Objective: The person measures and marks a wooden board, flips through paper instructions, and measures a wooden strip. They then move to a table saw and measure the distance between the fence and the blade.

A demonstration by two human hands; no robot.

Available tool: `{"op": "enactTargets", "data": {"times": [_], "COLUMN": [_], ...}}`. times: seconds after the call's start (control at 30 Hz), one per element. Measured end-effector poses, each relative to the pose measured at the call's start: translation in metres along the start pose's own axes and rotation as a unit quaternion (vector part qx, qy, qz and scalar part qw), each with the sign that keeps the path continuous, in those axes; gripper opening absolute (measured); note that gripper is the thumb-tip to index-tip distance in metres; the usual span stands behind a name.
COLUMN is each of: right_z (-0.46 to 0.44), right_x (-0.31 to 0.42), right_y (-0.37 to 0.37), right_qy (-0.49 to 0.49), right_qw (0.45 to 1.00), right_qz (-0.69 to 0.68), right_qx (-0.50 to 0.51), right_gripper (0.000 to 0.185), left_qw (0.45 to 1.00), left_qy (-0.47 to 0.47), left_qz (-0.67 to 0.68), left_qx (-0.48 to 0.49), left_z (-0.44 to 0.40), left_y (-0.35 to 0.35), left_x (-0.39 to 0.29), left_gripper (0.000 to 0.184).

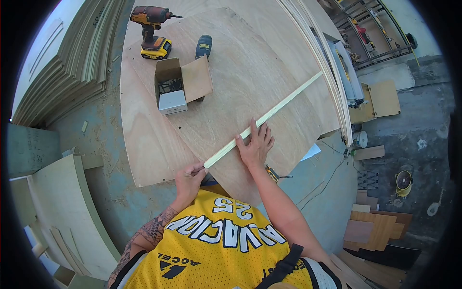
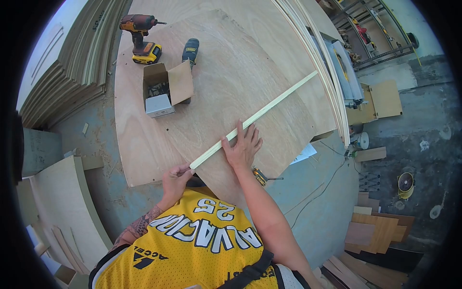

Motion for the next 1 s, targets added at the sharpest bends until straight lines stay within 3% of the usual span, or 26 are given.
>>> {"op": "enactTargets", "data": {"times": [0.73, 1.0], "right_z": [0.001, 0.003], "right_x": [0.001, 0.002], "right_y": [-0.001, -0.003], "right_qy": [0.008, 0.004], "right_qw": [0.999, 0.999], "right_qz": [-0.032, -0.034], "right_qx": [-0.018, -0.017], "right_gripper": [0.094, 0.094], "left_qw": [0.998, 1.000], "left_qy": [0.017, -0.004], "left_qz": [-0.054, -0.004], "left_qx": [0.028, 0.029], "left_z": [-0.007, -0.003], "left_y": [-0.008, -0.007], "left_x": [-0.005, -0.004], "left_gripper": [0.030, 0.031]}}
Point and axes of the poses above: each hand's wrist, its own z-axis away from the middle knuckle, its own y-axis out of the palm, x = y × z, the point moved 1 cm from there along -z, towards the middle knuckle, and after that the axes turned 5 degrees about -y, right-handed, at the moved point
